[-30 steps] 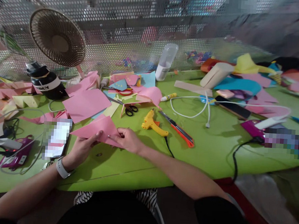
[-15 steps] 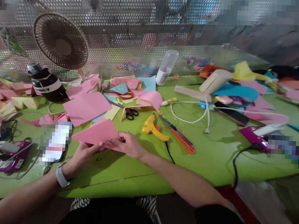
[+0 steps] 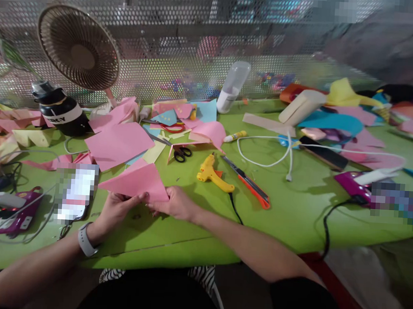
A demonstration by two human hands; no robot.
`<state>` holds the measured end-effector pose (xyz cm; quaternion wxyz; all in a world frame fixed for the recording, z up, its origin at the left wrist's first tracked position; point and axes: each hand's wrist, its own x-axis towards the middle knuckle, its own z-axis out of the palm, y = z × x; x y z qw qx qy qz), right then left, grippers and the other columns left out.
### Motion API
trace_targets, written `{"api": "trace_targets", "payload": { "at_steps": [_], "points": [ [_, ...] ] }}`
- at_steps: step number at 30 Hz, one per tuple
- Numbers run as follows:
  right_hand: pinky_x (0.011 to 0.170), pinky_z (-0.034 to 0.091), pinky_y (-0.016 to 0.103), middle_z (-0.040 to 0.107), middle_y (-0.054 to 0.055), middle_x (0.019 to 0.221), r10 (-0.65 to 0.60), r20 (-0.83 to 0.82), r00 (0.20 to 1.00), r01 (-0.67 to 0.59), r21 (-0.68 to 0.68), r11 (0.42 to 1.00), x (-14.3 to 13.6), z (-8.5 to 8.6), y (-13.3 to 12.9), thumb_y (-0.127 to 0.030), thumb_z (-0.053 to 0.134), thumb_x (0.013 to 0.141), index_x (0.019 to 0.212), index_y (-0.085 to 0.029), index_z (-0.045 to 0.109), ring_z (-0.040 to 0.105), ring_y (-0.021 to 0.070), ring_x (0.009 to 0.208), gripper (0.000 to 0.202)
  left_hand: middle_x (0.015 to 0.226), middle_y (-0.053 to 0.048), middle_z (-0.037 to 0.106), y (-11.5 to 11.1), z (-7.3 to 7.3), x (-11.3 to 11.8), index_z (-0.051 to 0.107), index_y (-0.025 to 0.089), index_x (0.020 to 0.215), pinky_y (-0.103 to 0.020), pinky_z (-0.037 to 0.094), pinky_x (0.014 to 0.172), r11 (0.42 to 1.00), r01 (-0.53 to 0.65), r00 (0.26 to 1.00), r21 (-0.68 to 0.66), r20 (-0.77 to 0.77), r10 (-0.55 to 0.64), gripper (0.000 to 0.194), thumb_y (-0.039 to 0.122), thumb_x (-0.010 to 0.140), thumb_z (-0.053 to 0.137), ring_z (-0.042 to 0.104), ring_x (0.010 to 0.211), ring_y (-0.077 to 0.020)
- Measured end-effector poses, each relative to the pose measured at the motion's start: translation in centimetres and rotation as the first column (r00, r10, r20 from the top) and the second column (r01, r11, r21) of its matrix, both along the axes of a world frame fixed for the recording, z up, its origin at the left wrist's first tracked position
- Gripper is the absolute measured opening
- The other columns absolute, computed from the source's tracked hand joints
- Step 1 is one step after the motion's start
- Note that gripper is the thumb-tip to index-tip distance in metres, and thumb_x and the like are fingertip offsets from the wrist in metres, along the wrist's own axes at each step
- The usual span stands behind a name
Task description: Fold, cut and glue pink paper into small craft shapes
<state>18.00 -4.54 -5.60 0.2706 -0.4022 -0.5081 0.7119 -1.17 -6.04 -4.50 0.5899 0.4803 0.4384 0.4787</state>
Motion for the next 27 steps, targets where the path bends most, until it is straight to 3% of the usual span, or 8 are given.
{"api": "trace_targets", "payload": {
  "at_steps": [7, 11, 15, 20, 24, 27],
  "points": [
    [0.063, 0.057, 0.028, 0.073, 0.005, 0.072, 0.010, -0.014, 1.000, -0.010, -0.014, 1.000, 0.0, 0.3, 0.0, -0.046, 0.082, 0.066, 0.087, -0.011, 0.072, 0.069, 0.0140, 0.064, 0.042, 0.080, -0.006, 0.074, 0.0, -0.1, 0.2, 0.073, 0.013, 0.078, -0.025, 0.054, 0.064, 0.999, -0.044, 0.999, -0.016, 0.004, 0.044, 0.017, 0.026, 0.070, 0.082, 0.064, 0.068, -0.0137],
    [0.059, 0.056, 0.028, 0.074, 0.007, 0.074, 0.021, 0.026, 0.999, -0.021, 0.023, 1.000, 0.9, 0.6, 0.2, -0.043, 0.078, 0.071, 0.082, -0.011, 0.069, 0.070, 0.0153, 0.065, 0.035, 0.077, -0.005, 0.073, 1.0, 0.3, -0.8, 0.073, 0.013, 0.075, -0.023, 0.053, 0.061, 0.985, -0.165, 0.986, -0.052, -0.008, 0.164, 0.020, 0.028, 0.069, 0.084, 0.063, 0.066, -0.0125],
    [0.065, 0.057, 0.030, 0.073, 0.006, 0.074, -0.016, 0.045, 0.999, 0.014, 0.052, 0.999, 1.9, 1.0, 0.5, -0.038, 0.075, 0.074, 0.079, -0.013, 0.066, 0.070, 0.0150, 0.067, 0.027, 0.078, -0.004, 0.073, 2.2, 0.8, -2.2, 0.074, 0.014, 0.078, -0.021, 0.053, 0.065, 0.956, -0.274, 0.957, -0.107, 0.066, 0.282, 0.022, 0.030, 0.068, 0.085, 0.065, 0.069, -0.0106],
    [0.069, 0.056, 0.030, 0.072, 0.009, 0.093, -0.074, 0.008, 0.997, 0.073, 0.128, 0.989, 1.6, 1.4, 0.4, -0.045, 0.073, 0.075, 0.094, -0.013, 0.067, 0.068, 0.0148, 0.075, 0.037, 0.076, -0.002, 0.071, 1.6, 0.8, -1.5, 0.073, 0.016, 0.076, -0.021, 0.051, 0.059, 0.979, -0.199, 0.980, -0.045, -0.031, 0.198, 0.018, 0.029, 0.070, 0.083, 0.062, 0.063, -0.0102],
    [0.058, 0.055, 0.028, 0.073, 0.007, 0.082, -0.042, 0.037, 0.998, 0.037, 0.126, 0.991, 0.7, 1.0, 0.2, -0.049, 0.078, 0.071, 0.092, -0.013, 0.068, 0.067, 0.0138, 0.065, 0.043, 0.070, -0.002, 0.070, 0.8, 0.6, -0.7, 0.071, 0.016, 0.067, -0.021, 0.049, 0.056, 0.990, -0.144, 0.983, -0.005, -0.120, 0.142, 0.018, 0.029, 0.069, 0.083, 0.060, 0.061, -0.0102],
    [0.052, 0.054, 0.025, 0.073, 0.007, 0.078, -0.036, 0.045, 0.998, 0.031, 0.098, 0.995, 0.4, 0.5, 0.2, -0.054, 0.075, 0.073, 0.087, -0.013, 0.066, 0.065, 0.0113, 0.056, 0.045, 0.071, -0.002, 0.071, 0.9, 0.5, -0.8, 0.072, 0.016, 0.069, -0.021, 0.050, 0.057, 0.990, -0.133, 0.987, -0.042, -0.093, 0.129, 0.019, 0.030, 0.068, 0.084, 0.061, 0.062, -0.0107]
  ]
}}
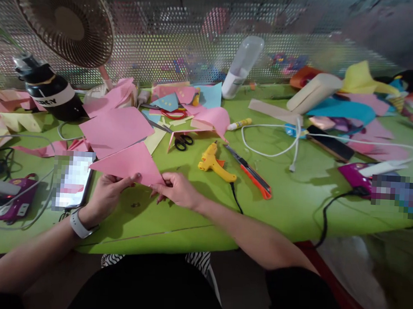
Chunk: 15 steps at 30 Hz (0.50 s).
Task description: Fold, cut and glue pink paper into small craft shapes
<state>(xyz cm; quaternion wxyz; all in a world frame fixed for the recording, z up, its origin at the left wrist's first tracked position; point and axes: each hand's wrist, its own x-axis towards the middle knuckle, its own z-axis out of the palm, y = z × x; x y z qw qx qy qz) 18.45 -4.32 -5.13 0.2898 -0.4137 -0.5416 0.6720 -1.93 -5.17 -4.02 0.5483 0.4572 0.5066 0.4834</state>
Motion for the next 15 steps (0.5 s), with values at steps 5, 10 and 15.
{"api": "trace_targets", "payload": {
  "at_steps": [5, 10, 15],
  "points": [
    [0.052, 0.054, 0.024, 0.074, 0.006, 0.077, -0.016, -0.035, 0.999, 0.016, -0.011, 1.000, 0.14, -0.56, 0.20, -0.058, 0.076, 0.069, 0.085, -0.014, 0.064, 0.066, 0.0109, 0.055, 0.048, 0.071, 0.000, 0.071, 0.27, -0.11, -0.72, 0.074, 0.018, 0.074, -0.019, 0.049, 0.057, 0.998, -0.039, 0.978, -0.058, 0.201, 0.050, 0.018, 0.033, 0.072, 0.081, 0.060, 0.059, -0.0082],
    [0.053, 0.054, 0.024, 0.074, 0.006, 0.080, 0.005, -0.030, 1.000, -0.005, 0.002, 1.000, 0.45, -0.89, 0.19, -0.051, 0.077, 0.072, 0.089, -0.013, 0.066, 0.068, 0.0123, 0.060, 0.042, 0.067, -0.001, 0.071, 0.18, 0.15, -0.90, 0.073, 0.016, 0.069, -0.021, 0.047, 0.053, 0.996, -0.061, 0.988, -0.064, 0.139, 0.070, 0.020, 0.034, 0.072, 0.081, 0.060, 0.058, -0.0104],
    [0.049, 0.049, 0.021, 0.075, 0.007, 0.081, 0.040, -0.011, 0.999, -0.041, -0.035, 0.999, 0.43, -0.79, 0.05, -0.046, 0.080, 0.070, 0.091, -0.012, 0.070, 0.068, 0.0126, 0.061, 0.041, 0.066, -0.001, 0.070, -0.06, 0.23, -0.55, 0.073, 0.016, 0.067, -0.023, 0.048, 0.054, 1.000, -0.029, 0.998, -0.002, 0.053, 0.029, 0.022, 0.036, 0.072, 0.081, 0.060, 0.056, -0.0112]
  ]
}}
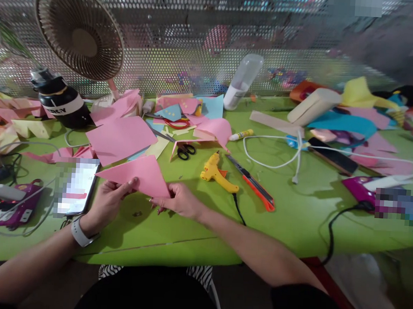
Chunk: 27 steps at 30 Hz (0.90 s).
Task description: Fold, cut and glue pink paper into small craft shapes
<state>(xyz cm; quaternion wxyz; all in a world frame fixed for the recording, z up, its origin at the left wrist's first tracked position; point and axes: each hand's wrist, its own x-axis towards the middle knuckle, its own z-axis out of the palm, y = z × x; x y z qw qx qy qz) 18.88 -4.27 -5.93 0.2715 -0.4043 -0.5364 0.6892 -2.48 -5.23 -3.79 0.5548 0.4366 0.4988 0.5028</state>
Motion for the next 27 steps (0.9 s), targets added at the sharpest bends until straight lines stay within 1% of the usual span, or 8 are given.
{"api": "trace_targets", "payload": {
  "at_steps": [6, 8, 11, 13, 15, 19, 22, 27],
  "points": [
    [0.050, 0.051, 0.023, 0.073, 0.006, 0.072, -0.013, -0.010, 1.000, 0.012, -0.063, 0.998, -0.4, 0.6, -0.1, -0.050, 0.082, 0.064, 0.082, -0.011, 0.071, 0.066, 0.0121, 0.054, 0.044, 0.069, -0.002, 0.071, 0.0, -0.3, 0.2, 0.073, 0.016, 0.070, -0.022, 0.049, 0.055, 1.000, 0.023, 0.998, 0.008, 0.050, -0.023, 0.021, 0.035, 0.073, 0.081, 0.060, 0.058, -0.0112],
    [0.053, 0.054, 0.024, 0.073, 0.005, 0.070, -0.021, -0.026, 0.999, 0.019, -0.083, 0.996, -0.5, 0.7, -0.2, -0.050, 0.082, 0.064, 0.083, -0.011, 0.071, 0.066, 0.0123, 0.055, 0.045, 0.066, -0.002, 0.070, -0.2, -0.4, 0.3, 0.073, 0.015, 0.069, -0.021, 0.050, 0.056, 0.996, 0.085, 0.993, -0.023, 0.080, -0.083, 0.023, 0.036, 0.071, 0.082, 0.060, 0.057, -0.0110],
    [0.055, 0.055, 0.026, 0.072, 0.005, 0.069, -0.037, -0.043, 0.998, 0.033, -0.087, 0.996, -0.6, 0.6, -0.3, -0.049, 0.083, 0.063, 0.086, -0.011, 0.072, 0.066, 0.0130, 0.056, 0.046, 0.069, -0.005, 0.073, -0.5, -0.6, 0.5, 0.074, 0.014, 0.075, -0.023, 0.053, 0.058, 0.972, 0.227, 0.972, -0.063, 0.086, -0.221, 0.025, 0.033, 0.065, 0.086, 0.065, 0.061, -0.0140],
    [0.054, 0.055, 0.025, 0.072, 0.004, 0.069, -0.046, -0.052, 0.998, 0.042, -0.079, 0.996, -0.6, 0.6, -0.4, -0.049, 0.083, 0.063, 0.087, -0.012, 0.072, 0.066, 0.0129, 0.057, 0.045, 0.076, -0.007, 0.075, -0.6, -0.6, 0.8, 0.075, 0.014, 0.080, -0.024, 0.055, 0.060, 0.966, 0.254, 0.967, -0.045, 0.042, -0.252, 0.024, 0.031, 0.066, 0.085, 0.068, 0.066, -0.0160],
    [0.053, 0.054, 0.024, 0.072, 0.004, 0.069, -0.046, -0.048, 0.998, 0.043, -0.070, 0.997, -0.6, 0.6, -0.5, -0.049, 0.082, 0.065, 0.085, -0.012, 0.071, 0.066, 0.0122, 0.056, 0.044, 0.080, -0.009, 0.076, -0.7, -0.6, 0.9, 0.076, 0.014, 0.080, -0.024, 0.055, 0.061, 0.970, 0.242, 0.970, 0.002, -0.024, -0.242, 0.020, 0.029, 0.070, 0.083, 0.069, 0.067, -0.0163],
    [0.053, 0.054, 0.023, 0.072, 0.004, 0.070, -0.027, -0.057, 0.998, 0.023, -0.072, 0.997, -0.7, 0.7, -0.6, -0.051, 0.082, 0.064, 0.082, -0.012, 0.070, 0.066, 0.0119, 0.058, 0.044, 0.074, -0.008, 0.076, -0.7, -0.4, 0.9, 0.076, 0.015, 0.076, -0.023, 0.053, 0.053, 0.973, 0.227, 0.967, 0.037, -0.124, -0.221, 0.016, 0.029, 0.071, 0.082, 0.067, 0.059, -0.0158],
    [0.059, 0.057, 0.027, 0.072, 0.003, 0.071, -0.026, -0.108, 0.994, 0.019, -0.065, 0.998, -0.6, 0.7, -0.3, -0.051, 0.081, 0.065, 0.083, -0.013, 0.069, 0.067, 0.0124, 0.060, 0.044, 0.077, -0.007, 0.077, -0.2, -0.1, 0.3, 0.077, 0.016, 0.077, -0.024, 0.056, 0.059, 0.983, 0.183, 0.976, 0.026, -0.122, -0.178, 0.015, 0.027, 0.069, 0.083, 0.069, 0.064, -0.0163],
    [0.062, 0.056, 0.028, 0.070, 0.003, 0.070, -0.082, -0.105, 0.991, 0.081, -0.015, 0.997, 0.4, 1.1, 0.5, -0.044, 0.079, 0.069, 0.078, -0.014, 0.065, 0.066, 0.0121, 0.061, 0.034, 0.079, -0.007, 0.076, 1.4, 0.9, -1.5, 0.077, 0.015, 0.081, -0.023, 0.057, 0.066, 1.000, 0.021, 0.998, 0.008, -0.061, -0.020, 0.020, 0.028, 0.068, 0.085, 0.069, 0.069, -0.0146]
  ]
}}
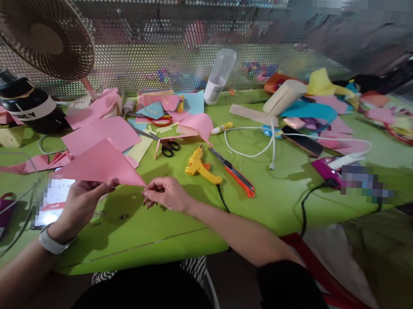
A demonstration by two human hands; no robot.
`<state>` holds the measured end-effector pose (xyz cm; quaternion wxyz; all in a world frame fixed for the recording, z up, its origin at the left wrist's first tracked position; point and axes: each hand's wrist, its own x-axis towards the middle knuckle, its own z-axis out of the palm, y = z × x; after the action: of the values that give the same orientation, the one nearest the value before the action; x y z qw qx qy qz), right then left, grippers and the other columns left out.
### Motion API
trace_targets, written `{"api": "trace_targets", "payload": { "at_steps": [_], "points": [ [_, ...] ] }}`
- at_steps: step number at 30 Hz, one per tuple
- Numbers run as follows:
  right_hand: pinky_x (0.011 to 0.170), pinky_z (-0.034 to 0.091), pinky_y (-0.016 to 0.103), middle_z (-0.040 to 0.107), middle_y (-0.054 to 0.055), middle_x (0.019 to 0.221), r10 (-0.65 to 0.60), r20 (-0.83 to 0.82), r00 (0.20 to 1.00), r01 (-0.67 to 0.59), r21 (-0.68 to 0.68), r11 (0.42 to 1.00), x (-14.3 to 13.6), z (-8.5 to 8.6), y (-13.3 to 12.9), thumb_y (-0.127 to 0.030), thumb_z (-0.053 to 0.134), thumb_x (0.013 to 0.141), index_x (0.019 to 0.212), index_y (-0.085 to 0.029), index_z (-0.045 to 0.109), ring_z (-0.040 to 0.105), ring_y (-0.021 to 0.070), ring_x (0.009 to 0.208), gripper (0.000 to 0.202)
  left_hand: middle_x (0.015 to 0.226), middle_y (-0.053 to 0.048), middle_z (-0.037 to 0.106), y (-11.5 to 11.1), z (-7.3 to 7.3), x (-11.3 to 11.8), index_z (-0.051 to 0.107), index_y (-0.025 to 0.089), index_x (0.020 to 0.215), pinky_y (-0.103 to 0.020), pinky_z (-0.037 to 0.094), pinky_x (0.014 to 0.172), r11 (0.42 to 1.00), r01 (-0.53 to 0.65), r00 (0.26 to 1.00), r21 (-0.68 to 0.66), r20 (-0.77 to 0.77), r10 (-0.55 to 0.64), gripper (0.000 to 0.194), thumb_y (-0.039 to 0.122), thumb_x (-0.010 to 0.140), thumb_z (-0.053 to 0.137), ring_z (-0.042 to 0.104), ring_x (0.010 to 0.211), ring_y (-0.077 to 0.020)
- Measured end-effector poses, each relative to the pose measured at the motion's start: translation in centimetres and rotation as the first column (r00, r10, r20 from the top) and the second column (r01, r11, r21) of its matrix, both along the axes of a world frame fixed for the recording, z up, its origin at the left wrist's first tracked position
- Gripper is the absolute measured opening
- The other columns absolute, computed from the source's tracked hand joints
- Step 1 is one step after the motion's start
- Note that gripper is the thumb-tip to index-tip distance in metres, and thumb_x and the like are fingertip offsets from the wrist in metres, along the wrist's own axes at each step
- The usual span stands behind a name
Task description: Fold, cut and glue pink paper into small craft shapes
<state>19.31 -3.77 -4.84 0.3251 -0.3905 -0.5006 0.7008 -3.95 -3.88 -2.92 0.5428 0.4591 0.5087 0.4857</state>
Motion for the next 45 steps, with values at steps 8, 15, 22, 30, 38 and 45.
{"api": "trace_targets", "payload": {
  "at_steps": [8, 15, 22, 30, 38, 45],
  "points": [
    [0.066, 0.054, 0.027, 0.072, 0.009, 0.098, 0.058, 0.031, 0.998, -0.058, 0.021, 0.998, 0.3, 0.6, -0.3, -0.043, 0.078, 0.072, 0.108, -0.014, 0.065, 0.068, 0.0151, 0.079, 0.048, 0.074, -0.005, 0.076, -0.7, -0.8, 0.9, 0.077, 0.016, 0.077, -0.020, 0.053, 0.057, 0.994, 0.106, 0.992, 0.014, -0.070, -0.105, 0.015, 0.025, 0.068, 0.085, 0.066, 0.062, -0.0123],
    [0.052, 0.053, 0.024, 0.070, 0.004, 0.069, 0.105, 0.050, 0.993, -0.107, 0.040, 0.993, -0.8, -0.6, -0.5, -0.055, 0.071, 0.075, 0.076, -0.014, 0.064, 0.065, 0.0113, 0.056, 0.041, 0.077, -0.004, 0.077, -0.7, -1.1, 0.9, 0.077, 0.018, 0.077, -0.021, 0.055, 0.061, 0.990, 0.142, 0.989, 0.014, -0.053, -0.141, 0.013, 0.024, 0.068, 0.084, 0.068, 0.066, -0.0135],
    [0.061, 0.051, 0.028, 0.071, 0.003, 0.072, -0.174, 0.422, 0.890, -0.048, 0.465, 0.884, 4.4, 4.6, 0.5, -0.038, 0.059, 0.087, 0.078, -0.019, 0.067, 0.065, 0.0142, 0.064, 0.023, 0.076, -0.005, 0.075, 0.3, 0.3, 0.3, 0.076, 0.015, 0.080, -0.019, 0.055, 0.066, 0.998, 0.013, 1.000, -0.067, 0.011, -0.012, 0.020, 0.027, 0.067, 0.086, 0.068, 0.069, -0.0121],
    [0.061, 0.042, 0.032, 0.074, 0.010, 0.094, -0.596, 0.797, 0.098, -0.261, 0.598, 0.757, 10.9, 5.0, 0.2, -0.024, 0.052, 0.091, 0.100, -0.019, 0.072, 0.068, 0.0235, 0.077, 0.022, 0.077, -0.005, 0.075, 0.1, 0.2, 0.8, 0.075, 0.014, 0.079, -0.020, 0.056, 0.064, 0.996, 0.041, 0.998, -0.080, 0.052, -0.037, 0.024, 0.029, 0.064, 0.087, 0.067, 0.067, -0.0121],
    [0.063, 0.047, 0.031, 0.074, 0.007, 0.092, -0.554, 0.664, 0.502, -0.093, 0.678, 0.729, 8.6, 3.8, -0.6, -0.035, 0.054, 0.090, 0.096, -0.020, 0.071, 0.066, 0.0181, 0.071, 0.023, 0.079, -0.003, 0.075, -0.1, -1.0, 0.9, 0.076, 0.016, 0.079, -0.019, 0.055, 0.065, 0.992, 0.088, 0.994, -0.093, 0.078, -0.081, 0.021, 0.031, 0.067, 0.086, 0.067, 0.068, -0.0098],
    [0.049, 0.045, 0.025, 0.073, 0.009, 0.083, 0.123, 0.295, 0.948, -0.131, 0.007, 0.991, 0.3, 1.9, 0.0, -0.058, 0.068, 0.078, 0.092, -0.016, 0.067, 0.064, 0.0129, 0.059, 0.045, 0.071, -0.003, 0.074, -1.0, -0.9, 1.5, 0.075, 0.016, 0.074, -0.019, 0.051, 0.060, 0.986, 0.150, 0.987, -0.072, 0.068, -0.145, 0.016, 0.028, 0.069, 0.084, 0.064, 0.061, -0.0084]
  ]
}}
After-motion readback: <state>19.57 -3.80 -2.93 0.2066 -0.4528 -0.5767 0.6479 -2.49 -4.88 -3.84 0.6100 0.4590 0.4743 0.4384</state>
